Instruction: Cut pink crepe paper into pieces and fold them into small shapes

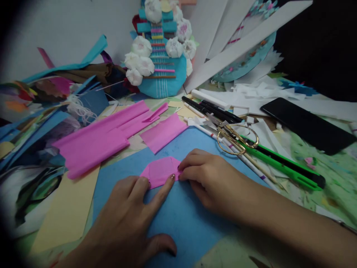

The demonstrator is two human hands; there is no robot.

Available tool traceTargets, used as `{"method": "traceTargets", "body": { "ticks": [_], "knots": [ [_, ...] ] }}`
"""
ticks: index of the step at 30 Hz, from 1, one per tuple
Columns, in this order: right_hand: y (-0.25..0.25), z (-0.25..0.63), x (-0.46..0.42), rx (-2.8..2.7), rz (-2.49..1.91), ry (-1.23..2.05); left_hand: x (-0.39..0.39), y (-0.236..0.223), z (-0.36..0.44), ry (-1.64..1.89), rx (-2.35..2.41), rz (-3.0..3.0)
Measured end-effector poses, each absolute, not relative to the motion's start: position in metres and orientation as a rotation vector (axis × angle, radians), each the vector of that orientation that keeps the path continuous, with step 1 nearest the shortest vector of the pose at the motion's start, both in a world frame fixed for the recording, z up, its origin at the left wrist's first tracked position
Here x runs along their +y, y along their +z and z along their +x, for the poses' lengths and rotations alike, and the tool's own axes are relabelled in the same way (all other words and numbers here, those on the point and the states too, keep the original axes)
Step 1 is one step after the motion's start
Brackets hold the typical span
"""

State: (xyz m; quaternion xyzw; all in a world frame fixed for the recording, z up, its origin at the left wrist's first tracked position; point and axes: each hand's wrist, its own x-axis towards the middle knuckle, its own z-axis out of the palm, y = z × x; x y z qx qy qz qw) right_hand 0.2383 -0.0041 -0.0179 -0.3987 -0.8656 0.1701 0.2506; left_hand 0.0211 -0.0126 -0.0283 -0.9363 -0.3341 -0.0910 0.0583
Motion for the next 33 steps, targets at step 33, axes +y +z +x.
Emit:
{"method": "traceTargets", "body": {
  "ticks": [33],
  "knots": [
    [-0.016, 0.238, -0.015, -2.539, -1.314, 0.009, -0.030, -0.036, 0.009, -0.405, -0.793, -2.639]
  ]
}}
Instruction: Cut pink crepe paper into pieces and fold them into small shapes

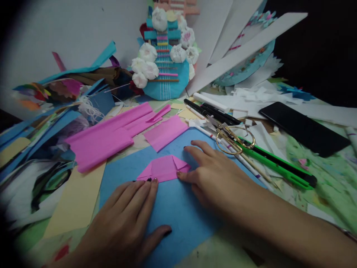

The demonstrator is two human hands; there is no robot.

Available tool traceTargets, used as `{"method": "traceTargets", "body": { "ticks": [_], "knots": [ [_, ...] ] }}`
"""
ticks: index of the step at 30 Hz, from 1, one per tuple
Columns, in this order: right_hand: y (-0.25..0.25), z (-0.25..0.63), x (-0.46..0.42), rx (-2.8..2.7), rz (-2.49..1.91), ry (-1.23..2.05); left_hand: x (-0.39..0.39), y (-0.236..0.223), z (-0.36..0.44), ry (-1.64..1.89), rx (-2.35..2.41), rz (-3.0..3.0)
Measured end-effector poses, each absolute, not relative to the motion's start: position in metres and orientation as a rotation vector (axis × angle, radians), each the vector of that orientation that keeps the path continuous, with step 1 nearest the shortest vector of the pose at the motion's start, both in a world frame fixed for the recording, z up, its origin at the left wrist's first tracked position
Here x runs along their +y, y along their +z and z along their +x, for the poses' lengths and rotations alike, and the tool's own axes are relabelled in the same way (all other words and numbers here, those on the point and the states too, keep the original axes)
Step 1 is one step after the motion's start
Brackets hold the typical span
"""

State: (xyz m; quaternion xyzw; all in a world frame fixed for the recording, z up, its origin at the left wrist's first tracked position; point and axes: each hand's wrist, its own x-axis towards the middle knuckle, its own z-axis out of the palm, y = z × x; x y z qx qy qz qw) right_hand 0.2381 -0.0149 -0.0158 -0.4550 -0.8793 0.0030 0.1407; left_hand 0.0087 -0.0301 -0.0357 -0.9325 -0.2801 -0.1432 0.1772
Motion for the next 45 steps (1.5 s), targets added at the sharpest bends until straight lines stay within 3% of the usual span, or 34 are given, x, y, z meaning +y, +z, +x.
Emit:
{"method": "traceTargets", "body": {
  "ticks": [7, 15, 18, 26, 33, 40, 45],
  "knots": [
    [-0.010, 0.242, -0.009, -2.538, -1.324, 0.166, -0.031, -0.028, 0.011, -0.376, -0.895, -2.726],
    [-0.010, 0.251, 0.013, -1.955, -1.064, 1.077, -0.008, -0.021, -0.006, -0.574, -0.790, -2.860],
    [-0.010, 0.250, 0.015, -1.851, -1.068, 1.263, 0.007, -0.024, -0.014, -0.604, -0.762, -2.963],
    [-0.024, 0.240, 0.019, -2.257, -1.243, 0.366, 0.035, -0.034, -0.022, -0.755, -0.714, -3.232],
    [-0.027, 0.236, 0.014, -2.264, -1.116, 0.565, 0.029, -0.024, -0.018, -0.627, -0.930, -3.226],
    [-0.028, 0.236, 0.013, -2.292, -1.089, 0.490, 0.029, -0.023, -0.016, -0.432, -0.783, -3.085],
    [-0.028, 0.237, 0.012, -2.299, -0.996, 0.313, 0.028, -0.023, -0.017, -0.768, -0.715, -2.969]
  ]
}}
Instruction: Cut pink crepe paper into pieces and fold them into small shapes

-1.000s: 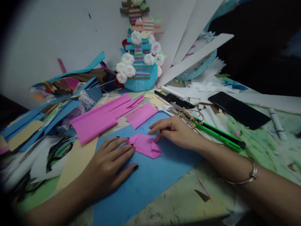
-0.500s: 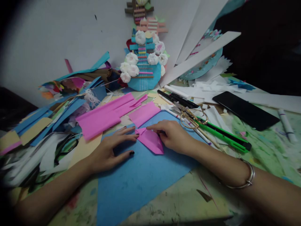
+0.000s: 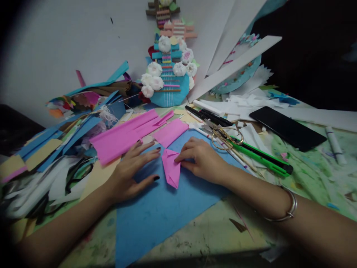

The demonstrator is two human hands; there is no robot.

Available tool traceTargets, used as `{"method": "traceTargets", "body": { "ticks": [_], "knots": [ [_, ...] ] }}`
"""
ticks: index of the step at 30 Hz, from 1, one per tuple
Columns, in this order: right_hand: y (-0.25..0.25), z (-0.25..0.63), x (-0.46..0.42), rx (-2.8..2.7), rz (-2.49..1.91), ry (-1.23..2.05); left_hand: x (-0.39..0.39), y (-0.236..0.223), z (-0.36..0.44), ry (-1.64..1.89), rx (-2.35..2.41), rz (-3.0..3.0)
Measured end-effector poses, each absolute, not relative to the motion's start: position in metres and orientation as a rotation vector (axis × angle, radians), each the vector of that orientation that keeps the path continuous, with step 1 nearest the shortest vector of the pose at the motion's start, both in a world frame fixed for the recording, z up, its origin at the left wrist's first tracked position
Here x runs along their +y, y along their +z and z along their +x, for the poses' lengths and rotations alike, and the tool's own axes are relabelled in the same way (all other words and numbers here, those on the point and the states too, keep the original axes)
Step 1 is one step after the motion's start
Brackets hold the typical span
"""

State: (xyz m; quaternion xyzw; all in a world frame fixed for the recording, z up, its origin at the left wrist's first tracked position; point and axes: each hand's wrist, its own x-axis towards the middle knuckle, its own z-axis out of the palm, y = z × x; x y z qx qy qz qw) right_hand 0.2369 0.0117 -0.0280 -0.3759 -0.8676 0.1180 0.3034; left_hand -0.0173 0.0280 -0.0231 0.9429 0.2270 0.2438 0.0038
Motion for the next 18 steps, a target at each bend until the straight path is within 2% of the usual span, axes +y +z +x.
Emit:
{"method": "traceTargets", "body": {
  "ticks": [3, 8, 10, 18],
  "knots": [
    [-0.026, 0.230, 0.003, -2.310, -0.969, 0.086, 0.009, -0.018, -0.011, 1.018, 0.672, 2.907],
    [-0.023, 0.209, -0.017, -2.353, -0.914, -0.302, -0.027, -0.019, -0.003, 1.013, 0.706, 3.031],
    [-0.021, 0.204, -0.022, -2.334, -0.880, -0.363, -0.030, -0.022, -0.003, 1.079, 0.694, 3.112],
    [-0.026, 0.224, -0.005, -2.387, -0.956, 0.039, -0.005, -0.023, -0.019, 1.009, 0.727, 3.126]
  ]
}}
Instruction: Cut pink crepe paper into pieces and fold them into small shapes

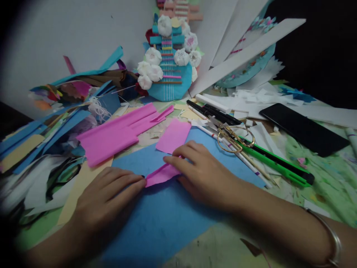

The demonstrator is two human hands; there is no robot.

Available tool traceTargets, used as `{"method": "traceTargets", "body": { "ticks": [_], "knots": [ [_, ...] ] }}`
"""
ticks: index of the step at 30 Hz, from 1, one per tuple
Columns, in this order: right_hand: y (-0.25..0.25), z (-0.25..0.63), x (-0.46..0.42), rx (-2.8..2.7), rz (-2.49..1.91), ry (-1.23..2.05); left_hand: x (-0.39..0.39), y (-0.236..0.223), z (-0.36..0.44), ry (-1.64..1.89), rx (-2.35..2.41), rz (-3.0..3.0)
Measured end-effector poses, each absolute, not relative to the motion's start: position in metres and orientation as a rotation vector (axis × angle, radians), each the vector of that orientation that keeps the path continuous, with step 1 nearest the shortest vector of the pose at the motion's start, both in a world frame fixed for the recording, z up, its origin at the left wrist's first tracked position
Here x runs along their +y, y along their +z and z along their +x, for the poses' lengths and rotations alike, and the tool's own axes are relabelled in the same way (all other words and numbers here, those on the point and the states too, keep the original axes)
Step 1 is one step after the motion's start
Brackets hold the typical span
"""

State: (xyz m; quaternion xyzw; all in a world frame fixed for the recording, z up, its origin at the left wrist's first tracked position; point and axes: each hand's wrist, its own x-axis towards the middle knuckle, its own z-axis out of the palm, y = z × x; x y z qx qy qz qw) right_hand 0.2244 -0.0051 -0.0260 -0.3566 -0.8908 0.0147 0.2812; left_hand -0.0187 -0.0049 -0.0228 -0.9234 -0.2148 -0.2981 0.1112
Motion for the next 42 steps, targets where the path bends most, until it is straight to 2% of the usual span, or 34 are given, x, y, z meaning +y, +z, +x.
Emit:
{"method": "traceTargets", "body": {
  "ticks": [11, 19, 33, 42],
  "knots": [
    [-0.026, 0.238, 0.006, -2.398, -0.958, 0.290, 0.009, -0.030, -0.025, -0.886, -0.873, -2.853],
    [-0.023, 0.243, 0.005, -2.508, -0.872, 0.189, 0.005, -0.024, -0.021, -0.804, -0.833, -2.978],
    [-0.023, 0.239, 0.003, -2.509, -0.885, 0.289, 0.007, -0.021, -0.025, -0.776, -0.813, -3.026],
    [-0.026, 0.242, 0.003, -2.499, -0.865, 0.339, 0.003, -0.017, -0.025, -0.622, -0.811, -2.999]
  ]
}}
